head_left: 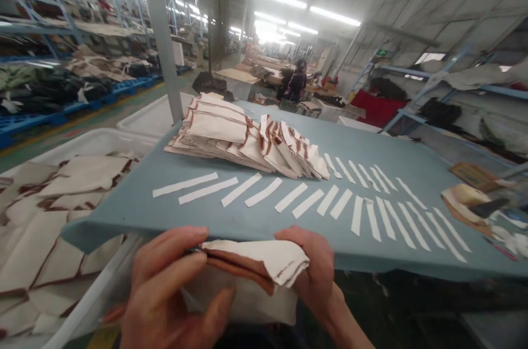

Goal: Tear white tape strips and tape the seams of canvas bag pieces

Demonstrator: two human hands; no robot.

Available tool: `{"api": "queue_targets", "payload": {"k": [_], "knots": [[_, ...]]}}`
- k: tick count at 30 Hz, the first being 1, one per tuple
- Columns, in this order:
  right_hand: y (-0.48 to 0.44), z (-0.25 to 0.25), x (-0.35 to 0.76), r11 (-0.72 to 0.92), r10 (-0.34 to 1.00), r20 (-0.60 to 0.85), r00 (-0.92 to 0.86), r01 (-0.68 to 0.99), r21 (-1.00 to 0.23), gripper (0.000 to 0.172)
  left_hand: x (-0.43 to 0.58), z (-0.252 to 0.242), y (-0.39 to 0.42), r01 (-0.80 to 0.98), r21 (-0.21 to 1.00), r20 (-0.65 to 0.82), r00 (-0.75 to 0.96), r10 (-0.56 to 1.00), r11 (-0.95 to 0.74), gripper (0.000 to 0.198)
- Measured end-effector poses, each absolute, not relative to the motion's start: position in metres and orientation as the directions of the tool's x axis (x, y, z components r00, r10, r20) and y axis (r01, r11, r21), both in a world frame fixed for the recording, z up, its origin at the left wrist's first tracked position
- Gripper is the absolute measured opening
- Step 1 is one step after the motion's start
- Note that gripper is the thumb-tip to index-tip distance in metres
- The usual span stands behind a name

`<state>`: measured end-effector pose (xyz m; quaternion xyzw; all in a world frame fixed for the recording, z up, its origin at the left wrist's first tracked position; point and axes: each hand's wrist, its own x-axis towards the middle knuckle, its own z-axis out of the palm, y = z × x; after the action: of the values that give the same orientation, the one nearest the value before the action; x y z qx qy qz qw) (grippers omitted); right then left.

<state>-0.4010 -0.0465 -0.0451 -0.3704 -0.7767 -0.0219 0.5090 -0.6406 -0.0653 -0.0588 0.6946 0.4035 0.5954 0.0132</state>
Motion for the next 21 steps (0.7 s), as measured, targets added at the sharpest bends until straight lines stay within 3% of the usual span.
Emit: {"api": "queue_targets", "payload": {"k": [2, 6, 13, 21], "knots": [[-0.054, -0.046, -0.403, 0.716, 0.59, 0.772, -0.236, 0.595, -0.365, 0.028, -0.645, -0.064, -0.064, 0.479, 0.519, 0.81, -0.01, 0.586, -0.708, 0.032], [-0.056, -0.045, -0.403, 0.684, 0.637, 0.723, -0.268, 0.628, -0.371, 0.036, -0.639, -0.074, -0.063, 0.531, 0.432, 0.858, 0.006, 0.513, -0.729, 0.031], [-0.051, -0.04, -0.413, 0.696, 0.609, 0.709, -0.355, 0.668, -0.263, 0.043, -0.638, -0.071, -0.053, 0.612, 0.42, 0.87, -0.062, 0.489, -0.67, 0.028], [-0.073, -0.075, -0.44, 0.632, 0.739, 0.604, -0.298, 0.616, -0.469, 0.04, -0.638, -0.102, -0.049, 0.642, 0.429, 0.844, -0.034, 0.535, -0.636, 0.03]]}}
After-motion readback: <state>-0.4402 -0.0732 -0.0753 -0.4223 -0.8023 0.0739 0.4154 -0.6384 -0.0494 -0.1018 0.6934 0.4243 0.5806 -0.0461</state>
